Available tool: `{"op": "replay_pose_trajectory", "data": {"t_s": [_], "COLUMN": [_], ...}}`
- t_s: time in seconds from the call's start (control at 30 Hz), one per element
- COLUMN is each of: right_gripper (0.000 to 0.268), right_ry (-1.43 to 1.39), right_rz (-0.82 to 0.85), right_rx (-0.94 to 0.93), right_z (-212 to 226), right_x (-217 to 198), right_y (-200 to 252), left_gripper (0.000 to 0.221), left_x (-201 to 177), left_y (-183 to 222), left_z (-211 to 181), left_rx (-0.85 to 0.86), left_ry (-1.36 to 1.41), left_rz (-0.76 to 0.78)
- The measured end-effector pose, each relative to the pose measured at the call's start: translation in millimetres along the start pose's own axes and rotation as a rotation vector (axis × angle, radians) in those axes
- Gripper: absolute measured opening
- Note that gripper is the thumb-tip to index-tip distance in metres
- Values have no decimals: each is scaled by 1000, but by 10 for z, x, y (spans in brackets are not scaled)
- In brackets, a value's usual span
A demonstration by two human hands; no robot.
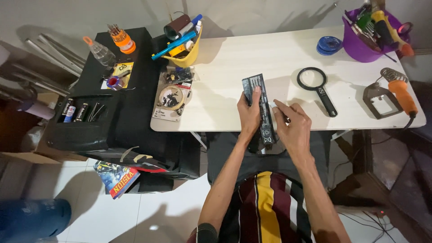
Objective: The person is disassembling a laptop battery housing by prying the seams with a thin tool, snipping connections with pliers, and cutting with a small blade.
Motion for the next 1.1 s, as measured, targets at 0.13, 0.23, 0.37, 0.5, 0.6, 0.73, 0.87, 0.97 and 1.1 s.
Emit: {"op": "replay_pose_trajectory", "data": {"t_s": [0.13, 0.23, 0.37, 0.5, 0.6, 0.73, 0.87, 0.97, 1.1], "right_gripper": [20, 19, 24, 25, 26, 25, 21, 18, 20], "right_ry": [17, 40, 20, -36, -41, -4, 46, 82, 123], "right_rz": [28, 62, 108, 136, 172, 189, 206, 235, 279], "right_rx": [-58, -69, -31, 7, -3, 16, 60, 71, 25], "right_z": [-18, -77, -271, -346, -374, -305, -296, -354, -330], "right_x": [21, 73, 144, 115, 111, 71, 97, 143, 189], "right_y": [-55, -57, 30, 95, 109, 92, 69, 79, 93], "left_gripper": [44, 95, 58, 54, 56, 58, 69, 52, 41], "left_x": [26, 82, 61, 87, 84, 128, 88, 66, 93], "left_y": [4, 56, 49, 173, 137, 173, 102, 72, 113], "left_z": [-23, -95, -98, -319, -194, -262, -56, -63, -247], "left_rx": [-6, -22, 24, 31, 46, 56, 43, 73, 102], "left_ry": [15, -42, -13, -52, -74, -58, -51, -44, -11], "left_rz": [-28, 38, 30, 48, 57, 78, 61, 50, 41]}}
Point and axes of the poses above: each hand's wrist, its own y-axis away from the middle knuckle, its own x-axis out of the palm, z = x × y, the point moved 10 cm from there along -y, towards the middle knuckle, and after that the axes turned 15 degrees about -z, right-handed, at the moved point
